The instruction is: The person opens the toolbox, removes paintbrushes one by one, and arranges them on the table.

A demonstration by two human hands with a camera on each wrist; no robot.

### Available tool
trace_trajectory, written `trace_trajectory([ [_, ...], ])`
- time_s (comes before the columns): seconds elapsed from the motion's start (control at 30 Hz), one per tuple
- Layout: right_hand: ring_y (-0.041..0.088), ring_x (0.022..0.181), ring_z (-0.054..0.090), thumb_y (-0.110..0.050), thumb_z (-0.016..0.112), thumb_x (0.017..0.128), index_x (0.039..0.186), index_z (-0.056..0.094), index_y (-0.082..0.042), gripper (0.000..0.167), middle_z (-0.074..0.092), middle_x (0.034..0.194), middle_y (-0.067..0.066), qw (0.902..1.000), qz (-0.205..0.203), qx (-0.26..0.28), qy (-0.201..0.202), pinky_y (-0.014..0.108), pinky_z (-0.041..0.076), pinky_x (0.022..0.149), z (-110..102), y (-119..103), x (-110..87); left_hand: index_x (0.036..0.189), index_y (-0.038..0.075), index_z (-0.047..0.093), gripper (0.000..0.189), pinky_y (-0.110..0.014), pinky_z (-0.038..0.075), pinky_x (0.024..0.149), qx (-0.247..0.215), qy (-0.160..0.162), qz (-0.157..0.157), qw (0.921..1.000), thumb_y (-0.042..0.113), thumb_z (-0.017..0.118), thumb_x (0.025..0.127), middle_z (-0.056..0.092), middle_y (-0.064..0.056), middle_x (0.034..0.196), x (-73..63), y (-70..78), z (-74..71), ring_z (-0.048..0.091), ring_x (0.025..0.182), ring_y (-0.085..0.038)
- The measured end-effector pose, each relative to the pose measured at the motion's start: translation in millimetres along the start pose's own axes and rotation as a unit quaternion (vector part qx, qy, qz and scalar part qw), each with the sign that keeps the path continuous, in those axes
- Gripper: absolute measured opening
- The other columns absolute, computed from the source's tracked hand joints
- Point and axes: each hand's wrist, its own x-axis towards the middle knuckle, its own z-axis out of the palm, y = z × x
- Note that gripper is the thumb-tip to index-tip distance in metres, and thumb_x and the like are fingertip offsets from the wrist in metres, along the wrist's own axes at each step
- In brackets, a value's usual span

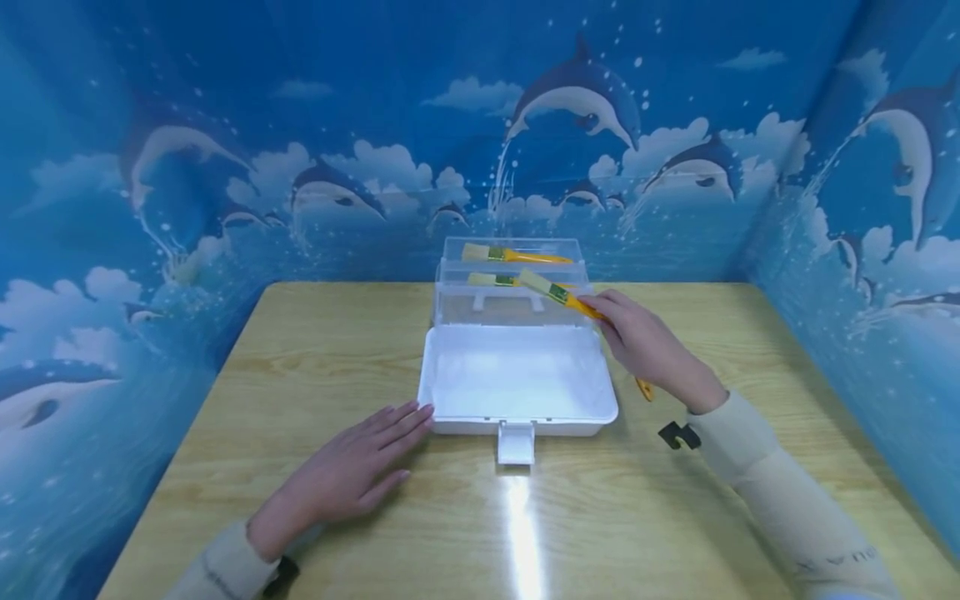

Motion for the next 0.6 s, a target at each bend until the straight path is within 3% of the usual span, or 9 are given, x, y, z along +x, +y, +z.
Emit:
trace_trajectory([
  [0.3, 0.031, 0.108, 0.064, 0.004, 0.057, 0.101, 0.148, 0.05, -0.003, 0.049, 0.06, 0.129, 0.016, 0.9997, 0.02, 0.008, 0.008, 0.049, 0.061, 0.088, 1.2, 6.1, -5.2, 0.161, 0.012, 0.028, 0.067, -0.024, -0.003, 0.129, -0.001, 0.0, -0.003, 1.0, 0.037, 0.054, 0.104, 0.021, 0.0, 0.17, -1.3, 1.3, -1.7, 0.025, 0.155, -0.023],
  [0.6, 0.027, 0.095, 0.063, 0.006, 0.055, 0.1, 0.148, 0.048, -0.001, 0.049, 0.059, 0.13, 0.018, 0.9994, 0.017, 0.017, 0.025, 0.043, 0.06, 0.076, 1.9, 17.5, -11.9, 0.161, 0.012, 0.029, 0.067, -0.026, 0.001, 0.129, -0.004, 0.017, 0.003, 0.9998, 0.035, 0.055, 0.104, 0.022, 0.0, 0.17, -1.8, 0.3, 1.4, 0.025, 0.155, -0.023],
])
